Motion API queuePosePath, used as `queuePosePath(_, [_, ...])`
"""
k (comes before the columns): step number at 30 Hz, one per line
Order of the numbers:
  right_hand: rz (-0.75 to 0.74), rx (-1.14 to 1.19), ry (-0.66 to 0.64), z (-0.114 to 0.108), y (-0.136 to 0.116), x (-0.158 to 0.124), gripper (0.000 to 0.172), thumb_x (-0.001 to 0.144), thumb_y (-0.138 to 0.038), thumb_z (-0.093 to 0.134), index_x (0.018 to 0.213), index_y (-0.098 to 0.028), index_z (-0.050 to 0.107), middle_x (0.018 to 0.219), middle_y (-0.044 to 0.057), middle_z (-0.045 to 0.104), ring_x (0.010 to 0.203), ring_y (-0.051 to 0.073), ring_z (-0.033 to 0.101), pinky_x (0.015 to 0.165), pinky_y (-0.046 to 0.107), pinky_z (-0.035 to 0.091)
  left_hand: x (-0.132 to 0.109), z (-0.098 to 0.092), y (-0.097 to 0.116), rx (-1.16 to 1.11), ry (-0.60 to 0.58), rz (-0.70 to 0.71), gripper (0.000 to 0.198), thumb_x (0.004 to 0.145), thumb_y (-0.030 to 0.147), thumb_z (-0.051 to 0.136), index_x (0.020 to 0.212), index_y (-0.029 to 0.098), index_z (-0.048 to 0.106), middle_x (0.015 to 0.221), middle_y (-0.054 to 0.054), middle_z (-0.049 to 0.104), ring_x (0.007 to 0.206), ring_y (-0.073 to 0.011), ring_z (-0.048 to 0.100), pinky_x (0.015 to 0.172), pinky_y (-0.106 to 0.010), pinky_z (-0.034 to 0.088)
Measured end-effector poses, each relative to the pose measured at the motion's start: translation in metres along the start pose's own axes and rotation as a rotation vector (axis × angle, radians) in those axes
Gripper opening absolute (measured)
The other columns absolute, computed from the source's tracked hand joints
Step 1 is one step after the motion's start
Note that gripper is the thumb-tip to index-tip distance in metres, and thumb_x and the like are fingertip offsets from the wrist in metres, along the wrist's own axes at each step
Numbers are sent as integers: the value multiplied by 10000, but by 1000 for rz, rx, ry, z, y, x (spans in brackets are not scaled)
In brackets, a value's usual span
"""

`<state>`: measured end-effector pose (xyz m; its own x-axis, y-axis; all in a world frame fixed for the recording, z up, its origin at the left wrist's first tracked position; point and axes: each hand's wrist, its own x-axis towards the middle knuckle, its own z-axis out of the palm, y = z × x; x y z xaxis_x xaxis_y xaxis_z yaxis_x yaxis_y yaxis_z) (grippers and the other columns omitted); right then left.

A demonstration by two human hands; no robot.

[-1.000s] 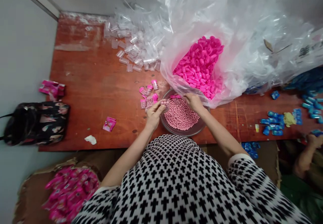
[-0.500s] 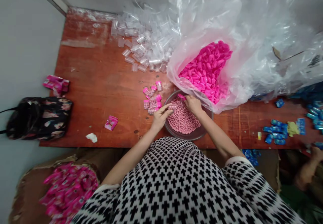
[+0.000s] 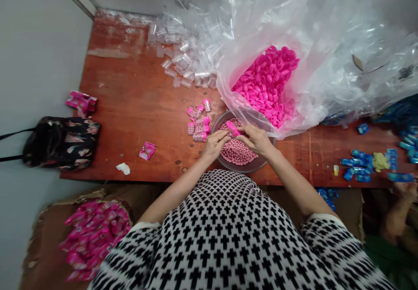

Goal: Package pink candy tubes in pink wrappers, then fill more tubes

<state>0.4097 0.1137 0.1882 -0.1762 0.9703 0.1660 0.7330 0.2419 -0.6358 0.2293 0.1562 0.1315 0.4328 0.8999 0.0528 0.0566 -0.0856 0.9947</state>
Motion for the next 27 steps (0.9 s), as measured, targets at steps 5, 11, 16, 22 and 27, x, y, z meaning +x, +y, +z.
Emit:
queuePosePath(5, [18,44,101,-4,-8,-3,256,890,-359,498,1064,-213,616,918,71,674,848,196,617,794,327,475,-1,1,11,-14,-4,10,276,785,369,616,980,207,725,979,-69,710,877,-196,643,821,-329,492])
queuePosePath(11, [-48,-47,19,-2,-11,-3,236,894,-345,482,1013,-184,606,825,73,639,756,190,591,703,312,464,-4,2,15,-57,32,-39,280,742,420,653,885,197,743,904,-72,718,839,-209,649,804,-344,500])
queuePosePath(16, [-114,-187,-15,-2,-14,-9,184,899,-290,454,915,-163,587,736,64,592,674,177,548,607,286,414,-4,-1,22,-28,-60,0,266,775,429,618,804,197,745,813,-69,712,805,-205,649,790,-323,490])
queuePosePath(22, [-82,-99,-89,-3,-3,-10,207,896,-344,484,967,-178,587,773,55,627,690,172,578,635,287,452,6,-10,23,143,-209,139,262,810,392,583,936,218,733,845,-71,715,780,-192,651,736,-297,479])
queuePosePath(27, [-185,-192,-188,-21,-12,6,548,858,-391,532,1348,-188,396,1308,131,518,1228,260,463,969,418,421,7,-12,21,80,-289,82,233,775,384,631,896,220,743,861,-64,730,799,-208,670,757,-310,493])
